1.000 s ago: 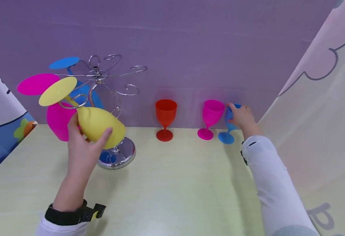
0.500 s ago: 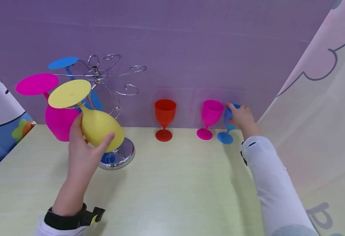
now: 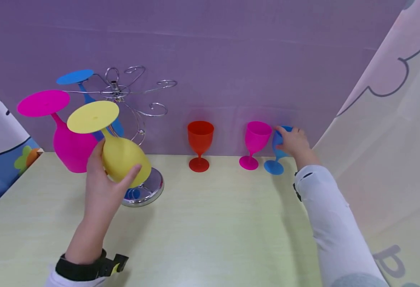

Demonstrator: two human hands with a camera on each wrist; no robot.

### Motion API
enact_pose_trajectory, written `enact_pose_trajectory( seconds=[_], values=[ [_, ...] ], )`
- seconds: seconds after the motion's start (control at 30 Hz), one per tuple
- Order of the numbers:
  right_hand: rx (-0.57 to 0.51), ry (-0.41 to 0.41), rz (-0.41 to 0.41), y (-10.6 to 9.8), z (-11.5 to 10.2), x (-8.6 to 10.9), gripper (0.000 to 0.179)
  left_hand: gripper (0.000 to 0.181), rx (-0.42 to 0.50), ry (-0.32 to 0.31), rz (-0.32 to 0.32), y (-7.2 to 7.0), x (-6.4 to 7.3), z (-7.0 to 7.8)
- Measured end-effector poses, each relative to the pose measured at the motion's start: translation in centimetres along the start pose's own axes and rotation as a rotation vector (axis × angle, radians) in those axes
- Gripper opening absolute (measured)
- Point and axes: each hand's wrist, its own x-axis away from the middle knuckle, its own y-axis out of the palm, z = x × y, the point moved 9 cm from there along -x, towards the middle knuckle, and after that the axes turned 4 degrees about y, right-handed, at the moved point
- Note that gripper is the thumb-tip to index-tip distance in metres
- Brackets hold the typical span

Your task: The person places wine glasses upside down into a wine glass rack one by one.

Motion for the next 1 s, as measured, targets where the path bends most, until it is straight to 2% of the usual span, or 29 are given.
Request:
enact_pose_trajectory(
  seconds=[0.53, 0.87, 1.0],
  values=[
    [0.009, -0.004, -0.003, 0.0, -0.1, 0.1, 0.07, 0.09, -0.122, 0.007, 0.034, -0.9, 0.5, -0.7],
    [-0.001, -0.016, 0.007, 0.0, -0.1, 0.0, 0.069, 0.089, -0.132, -0.014, 0.076, -2.0, 0.6, -1.2],
    [-0.007, -0.014, 0.003, 0.0, -0.1, -0.1, 0.069, 0.089, -0.132, -0.029, 0.074, -2.3, 0.6, -1.4]
  ],
)
